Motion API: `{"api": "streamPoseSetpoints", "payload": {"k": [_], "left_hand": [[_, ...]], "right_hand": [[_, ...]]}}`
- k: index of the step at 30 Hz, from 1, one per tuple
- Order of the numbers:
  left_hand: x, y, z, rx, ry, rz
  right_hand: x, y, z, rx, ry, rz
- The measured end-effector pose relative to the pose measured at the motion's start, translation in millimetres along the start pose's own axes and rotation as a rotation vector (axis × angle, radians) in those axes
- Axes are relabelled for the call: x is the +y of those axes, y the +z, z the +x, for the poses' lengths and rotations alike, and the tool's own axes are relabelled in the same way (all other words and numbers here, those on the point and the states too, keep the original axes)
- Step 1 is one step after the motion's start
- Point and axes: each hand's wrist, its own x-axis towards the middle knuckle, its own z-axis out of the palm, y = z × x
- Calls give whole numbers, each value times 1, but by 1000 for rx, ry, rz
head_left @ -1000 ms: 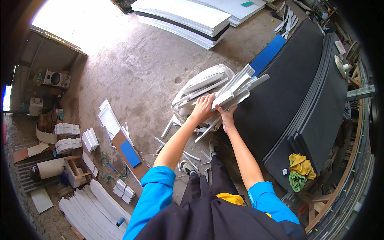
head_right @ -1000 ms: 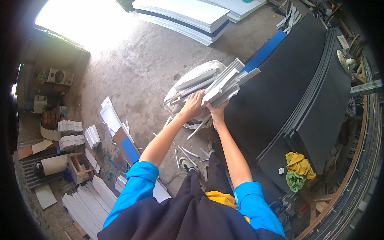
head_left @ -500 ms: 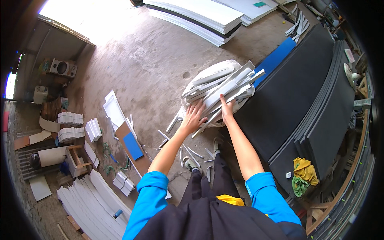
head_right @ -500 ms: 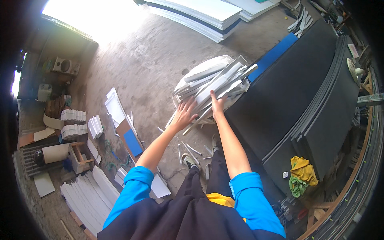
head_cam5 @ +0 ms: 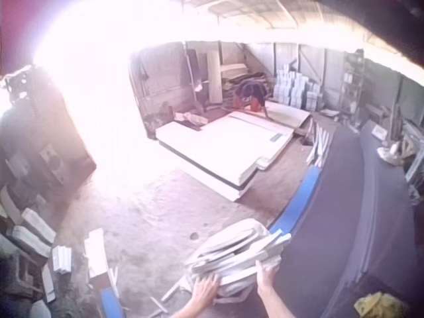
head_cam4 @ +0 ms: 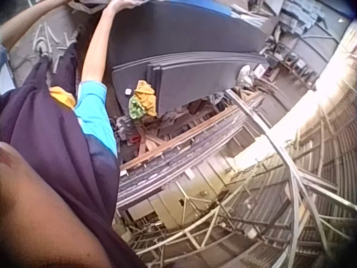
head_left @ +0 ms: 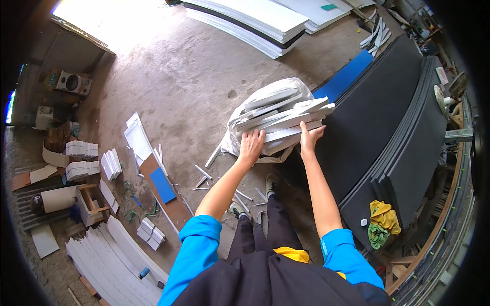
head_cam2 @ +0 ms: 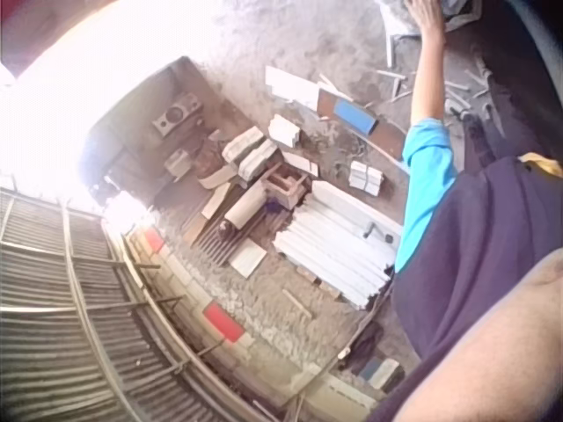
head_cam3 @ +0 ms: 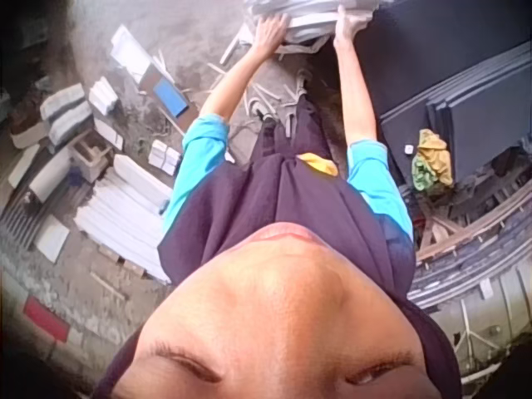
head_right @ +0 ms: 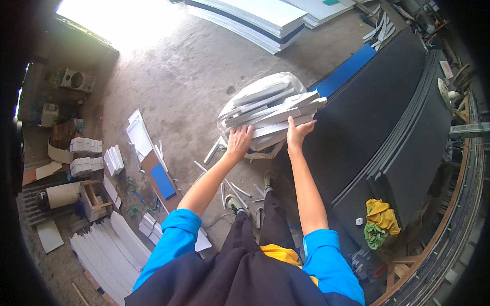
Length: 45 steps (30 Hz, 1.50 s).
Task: The person collects white plastic scraps and offcuts from the floor of a workshop. They gather the pieces by hand, sorting them into piles, and place them into a large white sack. The person moves around the workspace to gather all the scattered debris.
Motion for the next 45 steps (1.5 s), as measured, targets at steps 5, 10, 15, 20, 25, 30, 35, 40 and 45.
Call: {"api": "streamPoseSetpoints", "payload": {"k": [5, 10, 15, 20, 25, 30, 35, 40, 45], "left_hand": [[12, -19, -3, -105, -107, -232], [9, -14, 14, -57, 88, -379], [2, 10, 19, -194, 32, -214], [10, 22, 34, -226, 0, -128], [16, 23, 42, -243, -14, -99], [8, 10, 35, -138, -13, -265], [-6, -22, 2, 46, -88, -506], [-32, -45, -108, 175, -372, -641], [-66, -21, -287, 236, -838, -631]], "right_hand": [[-46, -45, 4, -399, -933, -525], [-22, -31, 29, -642, -1235, -958], [3, 1, 45, -676, -1216, -1076], [11, 25, 63, -793, -1080, -1296], [13, 28, 73, -816, -1054, -1283], [2, 18, 60, -826, -1001, -1108], [-8, -9, 24, -668, -957, -815], [-21, -31, -61, -600, -950, -449], [-14, -30, -178, -802, -1082, -393]]}}
